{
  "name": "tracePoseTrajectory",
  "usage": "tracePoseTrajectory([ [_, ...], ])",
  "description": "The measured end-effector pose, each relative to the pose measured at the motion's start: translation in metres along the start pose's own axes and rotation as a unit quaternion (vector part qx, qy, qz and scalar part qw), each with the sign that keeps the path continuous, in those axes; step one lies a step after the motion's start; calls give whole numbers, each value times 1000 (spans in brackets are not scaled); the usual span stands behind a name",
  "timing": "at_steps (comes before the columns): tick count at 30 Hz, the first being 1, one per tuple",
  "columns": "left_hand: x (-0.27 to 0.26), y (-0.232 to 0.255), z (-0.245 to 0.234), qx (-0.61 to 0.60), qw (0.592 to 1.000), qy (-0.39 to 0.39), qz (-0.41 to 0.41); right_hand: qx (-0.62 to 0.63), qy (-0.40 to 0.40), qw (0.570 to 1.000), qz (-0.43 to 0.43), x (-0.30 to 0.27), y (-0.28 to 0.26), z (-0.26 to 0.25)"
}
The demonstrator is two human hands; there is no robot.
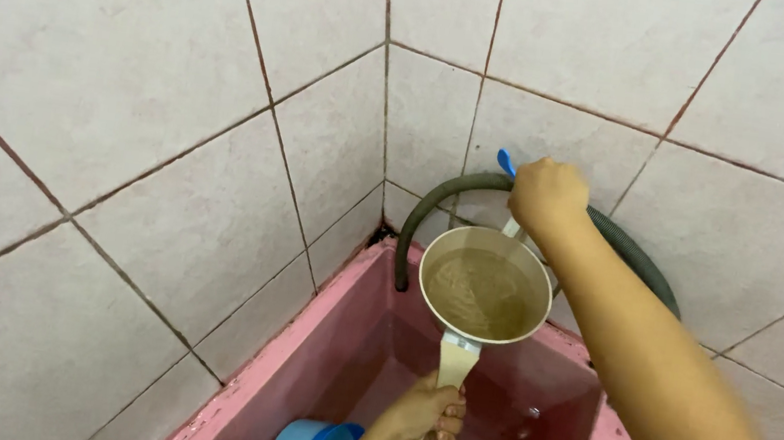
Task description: Washing green leafy vegetables in a container using water from a tub in a bathroom area.
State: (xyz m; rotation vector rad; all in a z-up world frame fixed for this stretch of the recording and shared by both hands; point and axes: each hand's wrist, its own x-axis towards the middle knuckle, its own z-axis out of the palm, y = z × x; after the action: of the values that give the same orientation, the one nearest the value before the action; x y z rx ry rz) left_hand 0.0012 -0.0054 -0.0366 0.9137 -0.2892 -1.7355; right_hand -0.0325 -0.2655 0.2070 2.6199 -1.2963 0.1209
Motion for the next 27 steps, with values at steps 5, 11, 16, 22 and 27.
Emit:
tracePoseTrajectory([
  [5, 9, -21, -15, -26, 1000, -2, -3, 23, 3, 1000, 16, -10, -3, -6],
  [11, -14, -34, -21, -47, 999, 11, -3, 17, 7, 1000, 14, 0, 1, 10],
  [16, -70, -38, -9, -30, 999, 33, 26, 86, 14, 994, 58, -11, 7, 14],
  [22, -156, -47, -8, -47, 996, 63, 49, 393, 210, 895, 38, -83, -3, 51],
  [27, -234, -67, 4, -85, 989, 74, 90, 695, 150, 703, -12, -133, -66, 131],
])
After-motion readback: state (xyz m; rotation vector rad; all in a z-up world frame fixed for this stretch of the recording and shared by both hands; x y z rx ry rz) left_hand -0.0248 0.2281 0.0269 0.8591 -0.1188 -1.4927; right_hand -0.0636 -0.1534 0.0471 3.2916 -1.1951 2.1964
